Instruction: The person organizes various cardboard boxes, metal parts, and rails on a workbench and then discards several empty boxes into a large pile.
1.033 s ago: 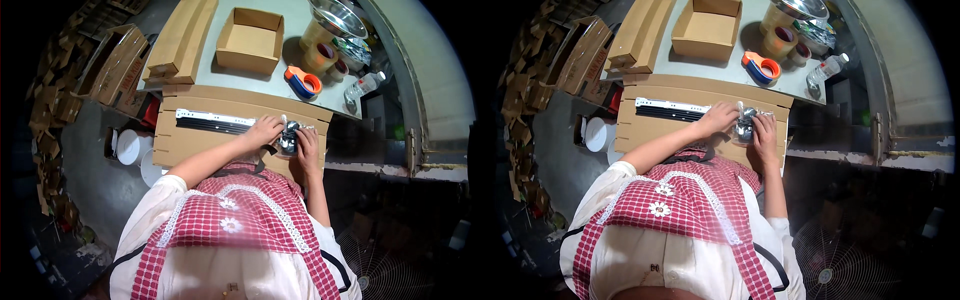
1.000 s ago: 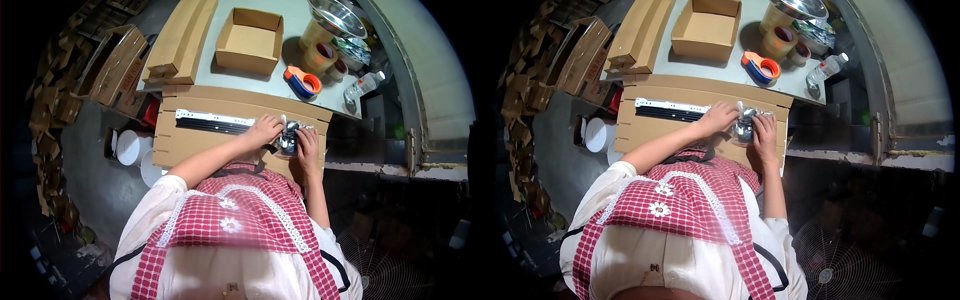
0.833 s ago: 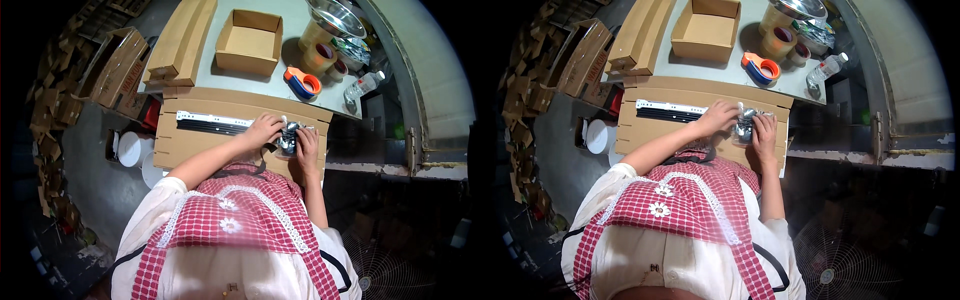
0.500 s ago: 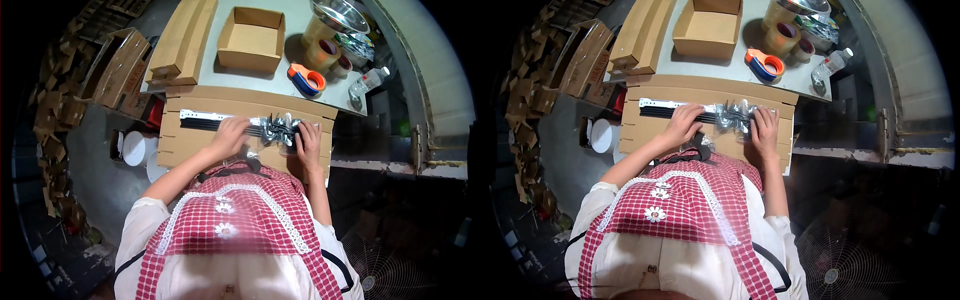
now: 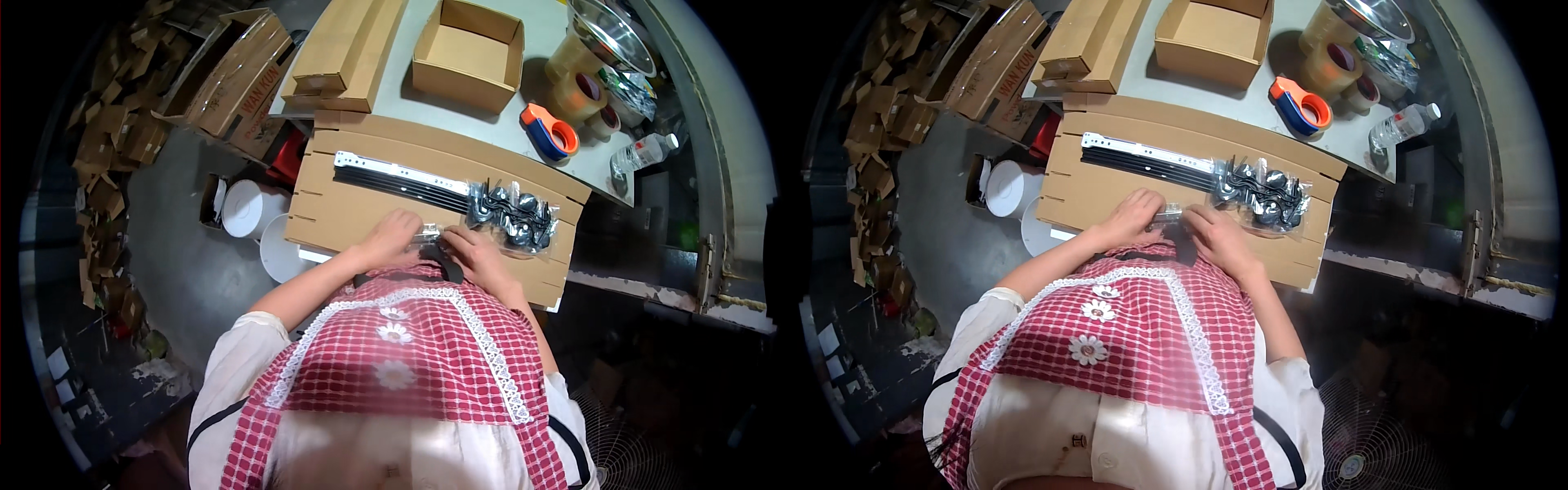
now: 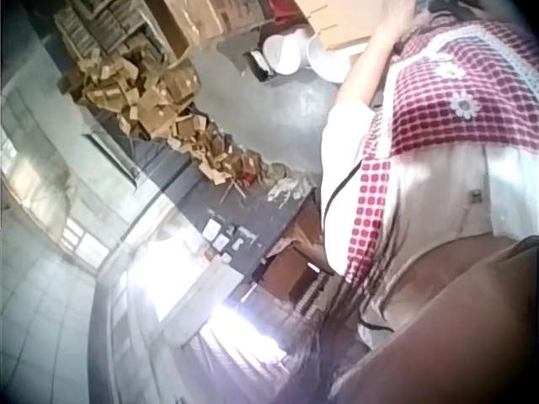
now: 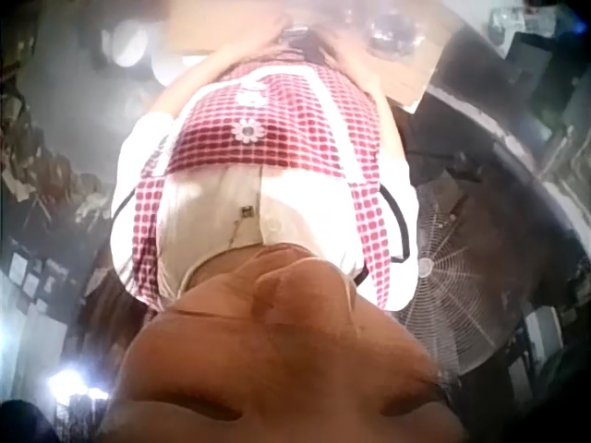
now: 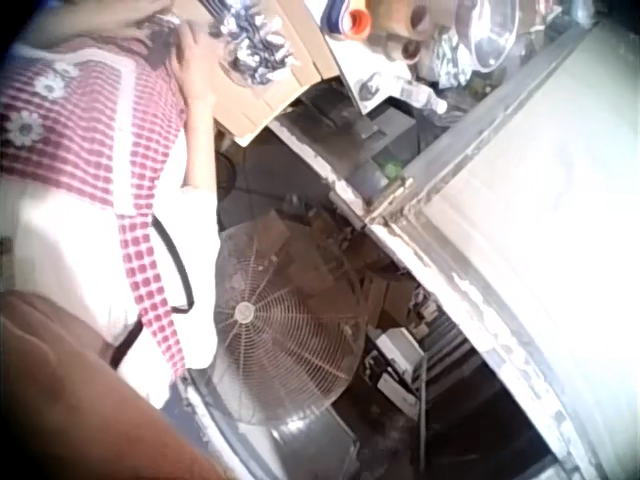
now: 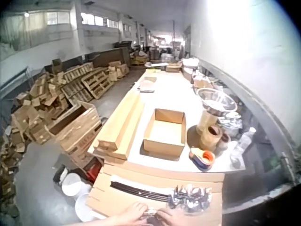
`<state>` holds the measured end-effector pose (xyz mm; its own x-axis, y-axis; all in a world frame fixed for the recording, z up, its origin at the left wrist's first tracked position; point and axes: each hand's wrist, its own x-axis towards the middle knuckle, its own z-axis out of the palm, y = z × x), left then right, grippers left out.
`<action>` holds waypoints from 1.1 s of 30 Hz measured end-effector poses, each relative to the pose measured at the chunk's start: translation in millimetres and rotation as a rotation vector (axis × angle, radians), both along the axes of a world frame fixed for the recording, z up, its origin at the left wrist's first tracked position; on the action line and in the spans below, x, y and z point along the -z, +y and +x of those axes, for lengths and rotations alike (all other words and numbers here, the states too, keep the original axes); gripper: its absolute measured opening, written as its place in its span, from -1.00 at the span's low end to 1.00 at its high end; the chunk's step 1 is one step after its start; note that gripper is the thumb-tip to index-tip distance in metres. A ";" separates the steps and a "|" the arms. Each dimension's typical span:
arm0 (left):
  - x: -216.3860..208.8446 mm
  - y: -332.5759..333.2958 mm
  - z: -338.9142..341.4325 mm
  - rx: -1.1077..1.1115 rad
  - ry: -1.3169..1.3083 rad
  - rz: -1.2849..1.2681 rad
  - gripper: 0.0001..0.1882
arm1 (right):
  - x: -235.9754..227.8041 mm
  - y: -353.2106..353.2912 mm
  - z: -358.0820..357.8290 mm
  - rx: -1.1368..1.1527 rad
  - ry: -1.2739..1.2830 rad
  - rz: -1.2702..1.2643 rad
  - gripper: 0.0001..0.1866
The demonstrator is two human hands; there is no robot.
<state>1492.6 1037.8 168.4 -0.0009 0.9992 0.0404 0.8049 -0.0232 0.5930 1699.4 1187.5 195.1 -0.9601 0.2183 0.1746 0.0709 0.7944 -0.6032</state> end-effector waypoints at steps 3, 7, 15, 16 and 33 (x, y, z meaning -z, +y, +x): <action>-4.9 0.3 -7.4 -0.007 -0.015 0.162 -0.56 | -4.9 -7.0 -9.1 0.007 -0.007 0.120 -0.59; -15.0 35.8 -28.2 0.088 0.150 0.406 -0.57 | -13.3 -0.5 -32.0 0.091 0.099 0.208 -0.64; 5.7 68.9 -29.8 0.150 0.134 0.435 -0.63 | -29.5 17.5 -8.9 0.387 0.254 0.215 -0.61; 6.8 68.8 -30.9 0.159 0.150 0.430 -0.60 | -24.7 17.9 0.5 0.462 0.271 0.208 -0.63; -3.8 -7.6 -11.5 -0.116 0.154 0.345 -0.53 | -18.6 -16.0 33.6 0.530 0.331 -0.099 -0.61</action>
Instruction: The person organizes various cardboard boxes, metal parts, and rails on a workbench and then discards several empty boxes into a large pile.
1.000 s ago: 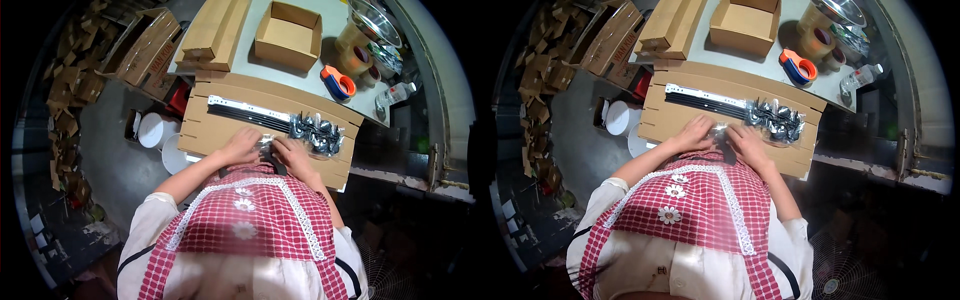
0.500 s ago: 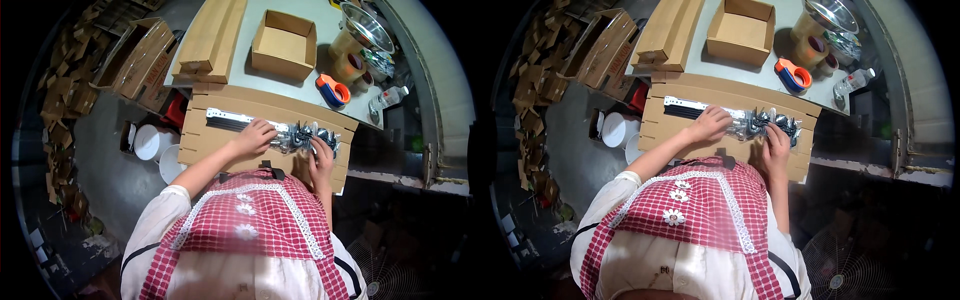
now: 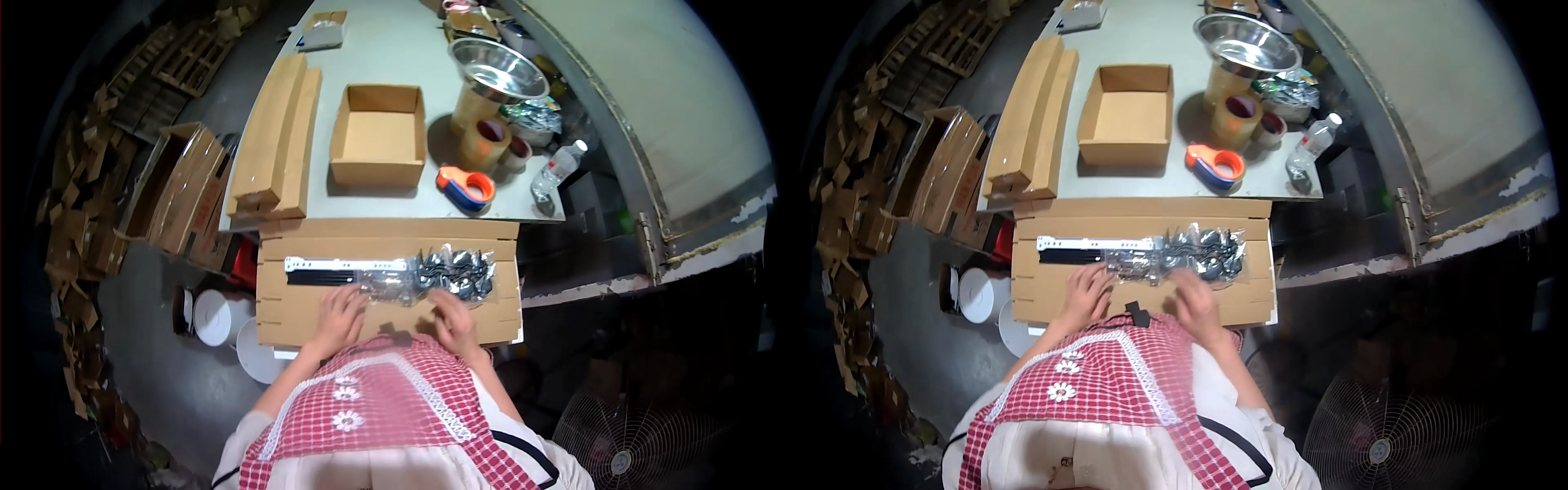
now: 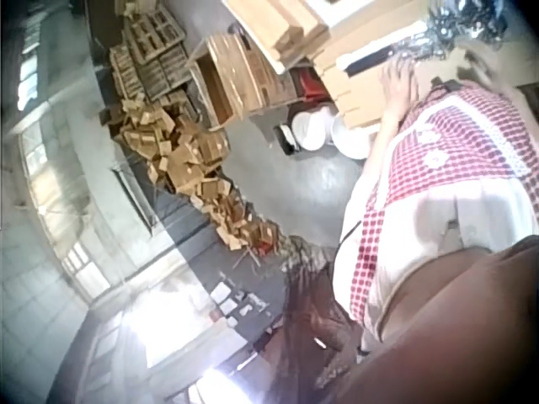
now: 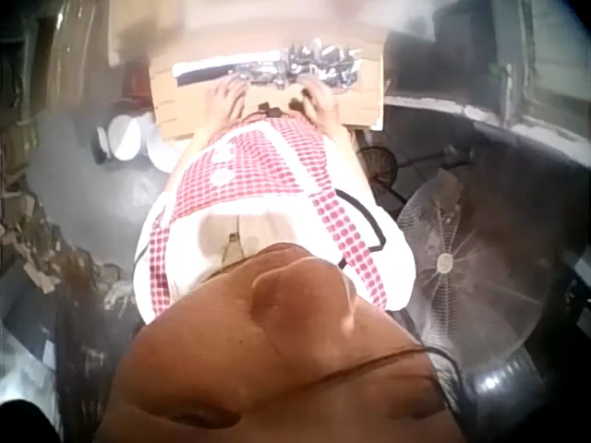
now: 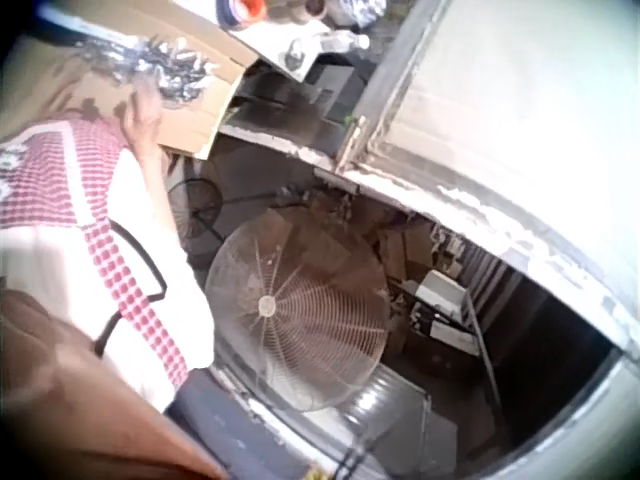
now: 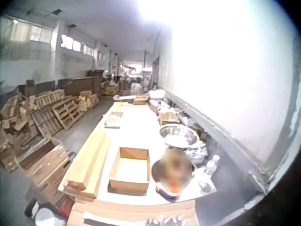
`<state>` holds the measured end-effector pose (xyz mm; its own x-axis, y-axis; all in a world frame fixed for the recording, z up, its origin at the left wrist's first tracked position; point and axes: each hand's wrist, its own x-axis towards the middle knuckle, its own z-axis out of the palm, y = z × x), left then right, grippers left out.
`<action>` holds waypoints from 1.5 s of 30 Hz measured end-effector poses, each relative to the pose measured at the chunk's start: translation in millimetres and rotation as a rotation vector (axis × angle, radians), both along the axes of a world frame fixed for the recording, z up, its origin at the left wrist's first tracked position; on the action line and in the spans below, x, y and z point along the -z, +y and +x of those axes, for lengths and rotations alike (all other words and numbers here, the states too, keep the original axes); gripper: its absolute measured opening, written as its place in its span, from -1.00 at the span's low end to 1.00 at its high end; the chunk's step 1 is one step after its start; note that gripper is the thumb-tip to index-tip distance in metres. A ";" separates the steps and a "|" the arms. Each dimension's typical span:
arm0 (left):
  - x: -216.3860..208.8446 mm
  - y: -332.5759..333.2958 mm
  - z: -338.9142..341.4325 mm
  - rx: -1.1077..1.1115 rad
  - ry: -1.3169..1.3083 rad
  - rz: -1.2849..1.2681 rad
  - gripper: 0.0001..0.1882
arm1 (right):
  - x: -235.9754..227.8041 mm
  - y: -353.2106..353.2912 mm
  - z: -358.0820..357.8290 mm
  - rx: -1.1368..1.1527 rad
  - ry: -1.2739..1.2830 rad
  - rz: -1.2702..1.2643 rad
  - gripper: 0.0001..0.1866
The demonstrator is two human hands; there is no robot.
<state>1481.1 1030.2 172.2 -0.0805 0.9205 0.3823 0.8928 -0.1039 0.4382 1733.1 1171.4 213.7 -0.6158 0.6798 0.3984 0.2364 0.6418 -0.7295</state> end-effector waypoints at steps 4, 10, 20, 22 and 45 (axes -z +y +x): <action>13.3 -56.5 12.7 -0.190 -0.033 -0.016 -0.68 | 4.8 -1.2 9.4 -0.185 -0.045 -0.059 -0.65; 21.8 -116.6 55.3 -0.346 -0.266 -0.088 -0.75 | 7.3 -2.2 14.8 -0.292 -0.082 -0.070 -0.72; 99.3 -277.2 201.7 -0.663 -0.937 -0.628 -0.65 | 32.9 -22.3 4.1 -0.793 -0.242 -0.052 -0.72; 107.9 -319.6 229.8 -0.804 -0.982 -0.733 -0.64 | 37.9 -30.7 -8.5 -0.971 -0.289 0.040 -0.67; 205.0 -722.4 279.7 -1.706 -1.190 -0.946 -0.63 | 102.6 -427.2 -172.0 -1.750 -0.947 0.155 -0.64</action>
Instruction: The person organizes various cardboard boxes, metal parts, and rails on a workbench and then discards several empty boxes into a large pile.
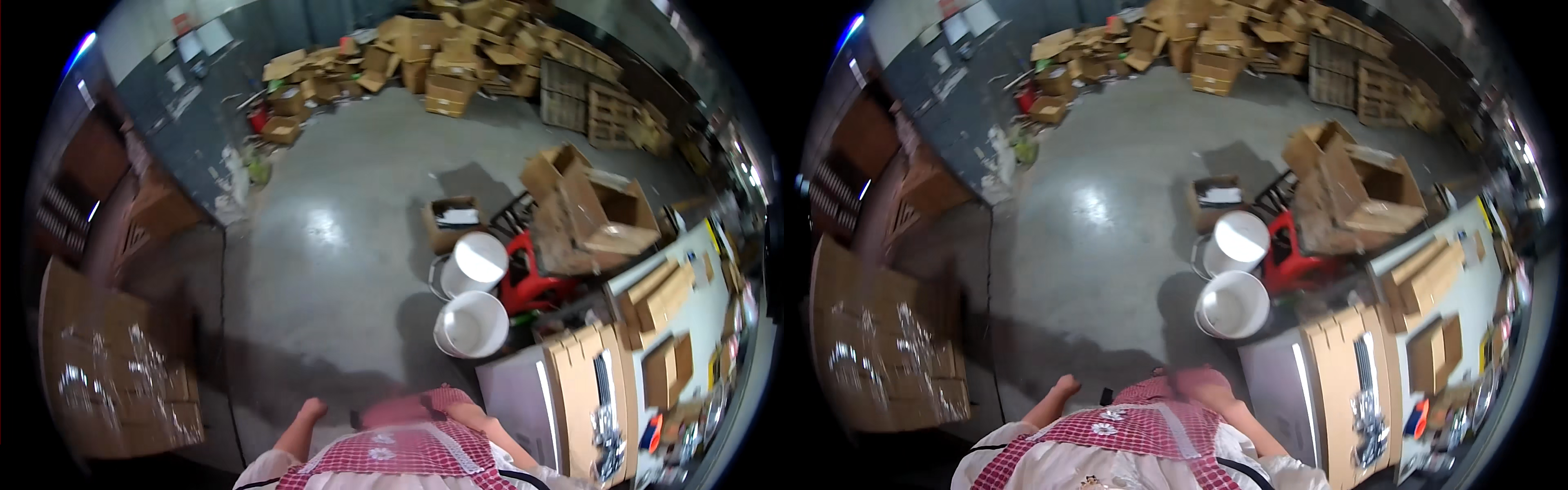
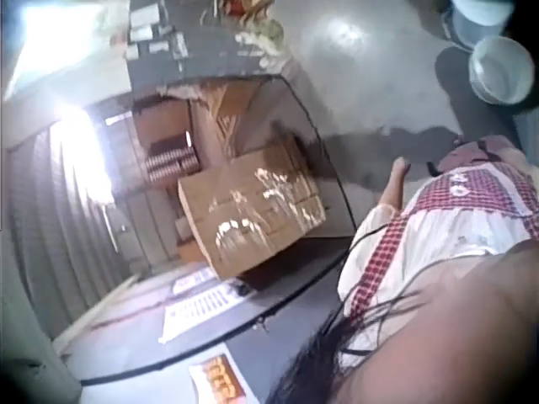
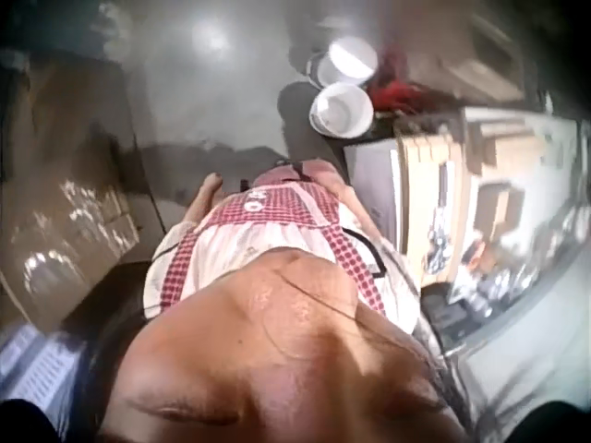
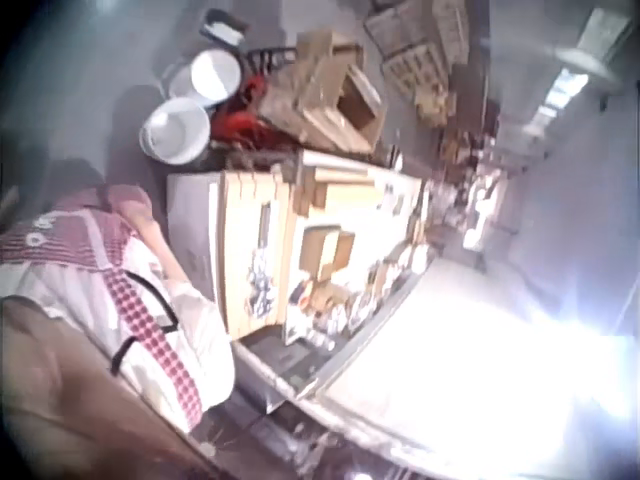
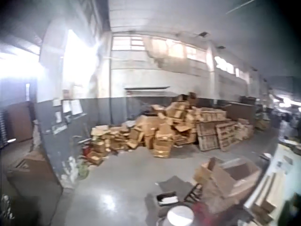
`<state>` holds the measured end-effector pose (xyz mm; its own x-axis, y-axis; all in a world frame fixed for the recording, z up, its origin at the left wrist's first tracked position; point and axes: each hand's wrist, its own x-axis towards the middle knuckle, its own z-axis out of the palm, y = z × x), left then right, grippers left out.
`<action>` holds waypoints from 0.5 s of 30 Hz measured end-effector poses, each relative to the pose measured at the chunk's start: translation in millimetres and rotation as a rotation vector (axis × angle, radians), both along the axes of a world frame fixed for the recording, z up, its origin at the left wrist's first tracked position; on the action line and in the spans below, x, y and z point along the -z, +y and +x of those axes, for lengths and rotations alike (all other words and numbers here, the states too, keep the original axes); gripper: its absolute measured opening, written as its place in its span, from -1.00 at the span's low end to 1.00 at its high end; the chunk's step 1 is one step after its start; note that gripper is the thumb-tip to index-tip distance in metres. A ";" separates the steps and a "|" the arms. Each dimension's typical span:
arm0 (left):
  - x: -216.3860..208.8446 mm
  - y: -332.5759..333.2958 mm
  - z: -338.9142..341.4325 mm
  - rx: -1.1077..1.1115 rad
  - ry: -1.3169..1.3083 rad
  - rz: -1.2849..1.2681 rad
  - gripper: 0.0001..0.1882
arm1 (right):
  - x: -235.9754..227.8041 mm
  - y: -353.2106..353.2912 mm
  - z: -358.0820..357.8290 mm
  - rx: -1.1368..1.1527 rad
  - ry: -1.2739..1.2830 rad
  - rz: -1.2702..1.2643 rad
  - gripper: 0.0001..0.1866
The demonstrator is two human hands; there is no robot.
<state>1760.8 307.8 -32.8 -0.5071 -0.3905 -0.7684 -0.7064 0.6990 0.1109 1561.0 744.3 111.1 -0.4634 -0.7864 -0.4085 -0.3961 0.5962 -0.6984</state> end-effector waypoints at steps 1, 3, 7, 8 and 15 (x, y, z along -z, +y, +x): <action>-0.1 -7.9 -18.8 0.000 0.002 0.020 -0.62 | 1.5 -2.9 -16.7 -0.079 0.034 0.104 -0.63; 6.0 -20.3 -51.0 -0.013 0.090 0.085 -0.64 | -21.5 -32.4 -55.7 -0.208 0.028 0.322 -0.64; 10.7 -17.8 -137.9 -0.084 0.292 0.191 -0.59 | 5.3 -84.6 -141.5 -0.295 0.067 0.267 -0.64; 12.8 -18.7 -158.4 -0.108 0.281 0.214 -0.59 | 16.7 -101.7 -162.2 -0.282 0.104 0.252 -0.66; -17.5 -50.4 -206.5 -0.392 0.201 0.288 -0.52 | 11.2 -222.8 -358.3 -0.292 0.093 0.050 -0.64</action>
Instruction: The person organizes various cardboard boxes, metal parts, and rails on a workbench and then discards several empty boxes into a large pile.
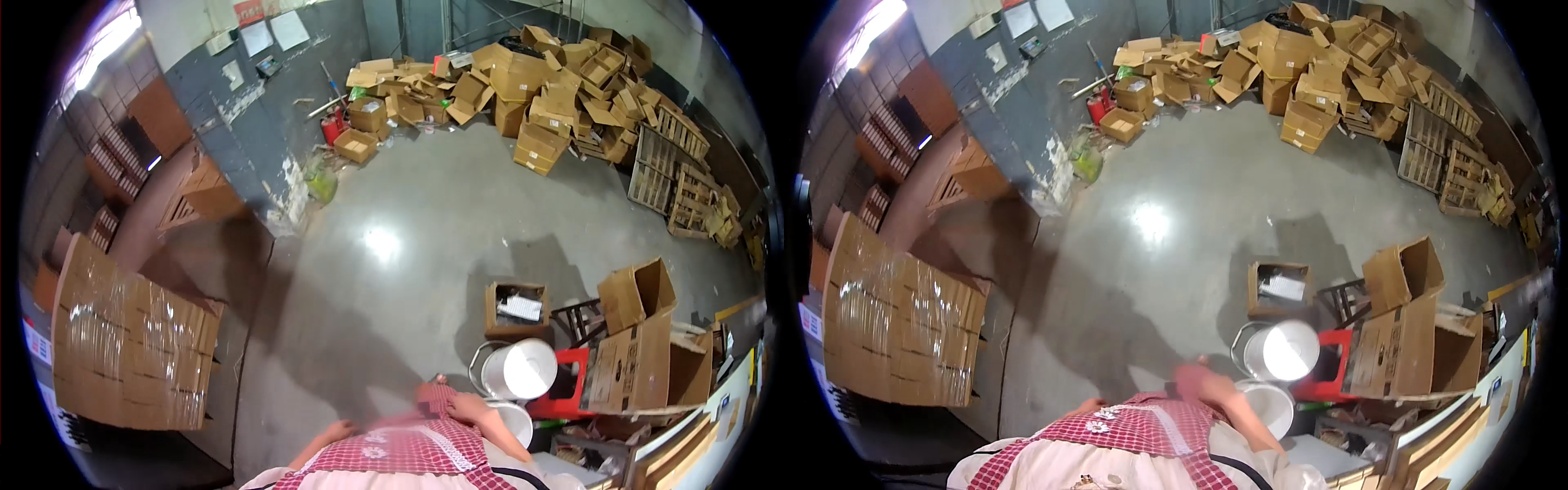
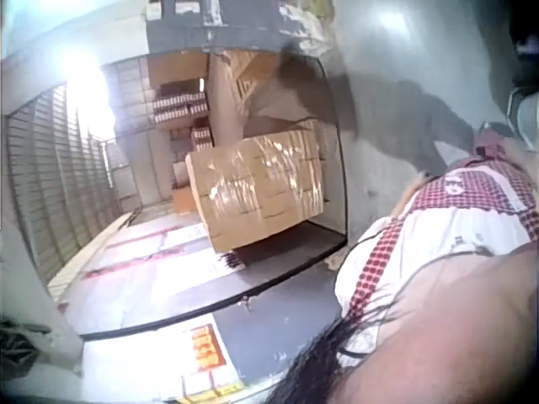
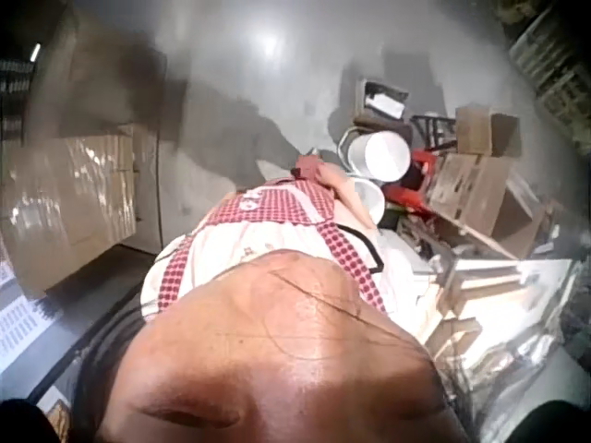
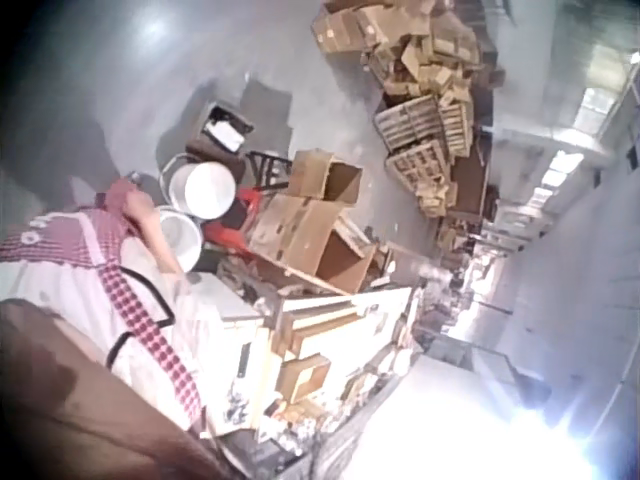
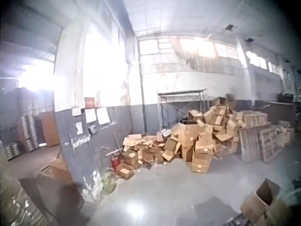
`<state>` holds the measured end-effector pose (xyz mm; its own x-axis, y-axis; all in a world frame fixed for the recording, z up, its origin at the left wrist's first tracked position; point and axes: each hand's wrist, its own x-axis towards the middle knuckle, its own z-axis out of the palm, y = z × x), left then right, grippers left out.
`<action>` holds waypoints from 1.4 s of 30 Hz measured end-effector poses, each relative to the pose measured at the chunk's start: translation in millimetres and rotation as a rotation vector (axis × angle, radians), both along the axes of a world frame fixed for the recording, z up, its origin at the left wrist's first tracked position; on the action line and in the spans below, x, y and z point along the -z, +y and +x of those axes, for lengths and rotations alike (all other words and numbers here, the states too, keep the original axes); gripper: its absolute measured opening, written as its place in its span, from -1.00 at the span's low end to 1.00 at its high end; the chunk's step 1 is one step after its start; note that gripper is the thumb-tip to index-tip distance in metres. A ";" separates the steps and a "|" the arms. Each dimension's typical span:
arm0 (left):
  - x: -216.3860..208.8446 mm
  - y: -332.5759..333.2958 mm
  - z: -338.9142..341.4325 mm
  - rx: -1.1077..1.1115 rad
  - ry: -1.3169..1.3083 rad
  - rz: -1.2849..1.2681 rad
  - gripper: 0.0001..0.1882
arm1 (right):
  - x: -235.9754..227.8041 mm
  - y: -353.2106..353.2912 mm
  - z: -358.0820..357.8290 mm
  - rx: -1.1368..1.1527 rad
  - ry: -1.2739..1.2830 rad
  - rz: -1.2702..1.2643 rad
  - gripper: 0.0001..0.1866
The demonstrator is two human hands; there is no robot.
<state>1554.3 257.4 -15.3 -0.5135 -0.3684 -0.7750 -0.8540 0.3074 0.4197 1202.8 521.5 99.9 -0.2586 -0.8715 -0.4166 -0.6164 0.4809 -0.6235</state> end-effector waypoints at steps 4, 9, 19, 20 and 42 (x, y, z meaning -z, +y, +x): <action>-14.4 -46.5 -12.9 -0.150 -0.181 -0.055 -0.57 | -0.7 -33.5 -132.3 -0.008 0.164 0.146 -0.64; -11.1 -90.9 -84.2 -0.253 -0.268 -0.048 -0.64 | 1.3 -74.1 -261.9 0.015 0.304 0.279 -0.71; 25.7 -313.8 -446.5 0.240 -0.155 -0.051 -0.76 | 61.5 -92.8 -411.8 0.372 -0.035 0.459 -0.62; 30.2 -343.7 -498.6 0.345 -0.140 -0.071 -0.77 | 58.3 -93.3 -424.9 0.423 -0.057 0.484 -0.64; 49.9 -118.4 -1344.9 1.500 0.191 0.199 -0.77 | -12.6 39.3 -830.6 1.307 -0.015 0.252 -0.55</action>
